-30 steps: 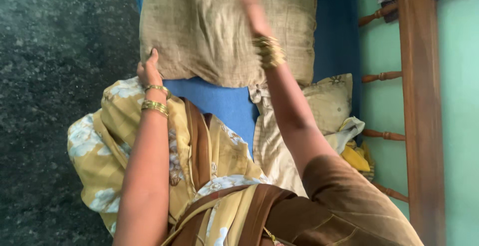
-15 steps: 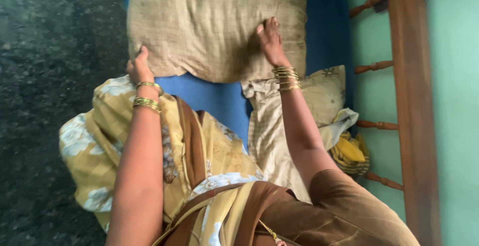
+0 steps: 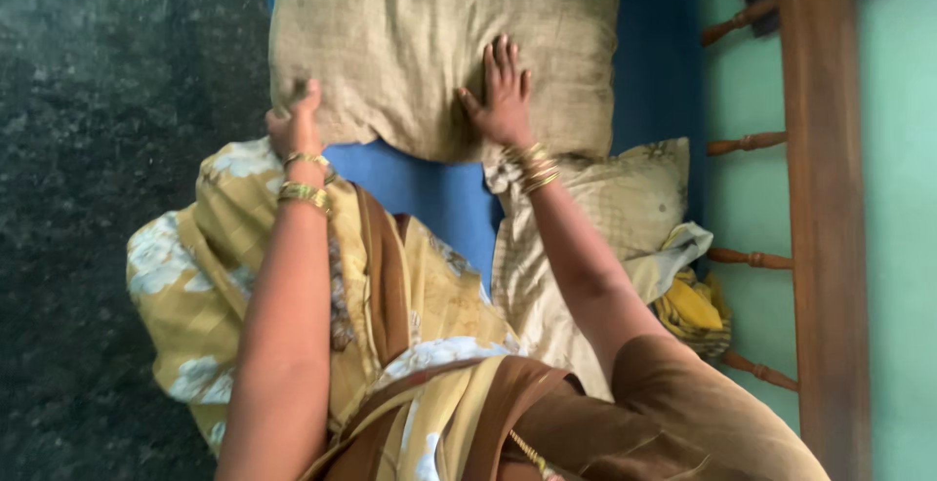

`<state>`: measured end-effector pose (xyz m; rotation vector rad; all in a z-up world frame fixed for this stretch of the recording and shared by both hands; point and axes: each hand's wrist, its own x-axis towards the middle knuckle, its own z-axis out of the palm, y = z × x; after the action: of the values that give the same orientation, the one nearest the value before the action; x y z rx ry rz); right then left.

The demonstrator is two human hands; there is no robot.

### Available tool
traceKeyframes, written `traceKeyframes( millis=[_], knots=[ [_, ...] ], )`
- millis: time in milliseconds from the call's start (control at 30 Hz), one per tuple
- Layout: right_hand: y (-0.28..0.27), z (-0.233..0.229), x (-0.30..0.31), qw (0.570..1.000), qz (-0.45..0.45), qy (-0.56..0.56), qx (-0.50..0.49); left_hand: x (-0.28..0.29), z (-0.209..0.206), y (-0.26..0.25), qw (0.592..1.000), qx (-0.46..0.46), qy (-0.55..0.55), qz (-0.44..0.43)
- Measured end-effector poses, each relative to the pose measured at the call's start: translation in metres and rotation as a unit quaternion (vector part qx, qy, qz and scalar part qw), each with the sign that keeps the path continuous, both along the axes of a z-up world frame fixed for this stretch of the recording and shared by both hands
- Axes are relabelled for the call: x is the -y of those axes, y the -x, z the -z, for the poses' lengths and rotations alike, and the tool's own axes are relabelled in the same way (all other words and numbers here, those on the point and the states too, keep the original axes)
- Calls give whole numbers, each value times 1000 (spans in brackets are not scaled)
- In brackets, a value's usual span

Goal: The person inserts a pillow into a pillowcase, smooths it, and places it on a bed.

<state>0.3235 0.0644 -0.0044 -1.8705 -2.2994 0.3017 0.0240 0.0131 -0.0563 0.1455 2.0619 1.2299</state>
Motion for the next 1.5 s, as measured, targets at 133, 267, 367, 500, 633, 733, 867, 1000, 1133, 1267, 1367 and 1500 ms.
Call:
traceKeyframes(
  millis=[133,267,367,500,633,733,867,1000,1133,1267,1367,1500],
  knots=[
    [-29,-27,-28,944,46,89,-314,-8,6,-10,983,30,-175,-47],
    [-11,-63,-28,804,83,-331,-486,-2,17,-2,893,129,-429,-44],
    [27,-71,-15,847,74,-390,-354,6,18,11,915,179,-356,-54],
    [79,-35,24,976,-65,-191,-81,2,24,21,946,151,-283,-54],
    [77,0,10,990,-125,-59,-12,-2,32,21,980,40,-192,-40],
    [38,-2,-29,978,-171,110,-43,-1,37,8,973,76,-206,-66],
    [-40,-50,-80,922,32,-181,-341,-2,33,1,977,31,-195,-76],
    [-90,-91,-104,808,177,-476,-299,-5,34,-3,982,-17,-170,-76],
    [-57,-43,-94,885,217,-406,-74,-9,44,3,987,10,-128,-99],
    [-17,48,-100,977,42,-116,172,-14,56,7,988,19,-129,-85],
    [-63,54,-136,999,-32,18,-6,-6,60,2,987,17,-131,-86],
    [-134,-3,-199,916,103,-37,-386,-14,54,6,971,83,-201,-100]
  ],
)
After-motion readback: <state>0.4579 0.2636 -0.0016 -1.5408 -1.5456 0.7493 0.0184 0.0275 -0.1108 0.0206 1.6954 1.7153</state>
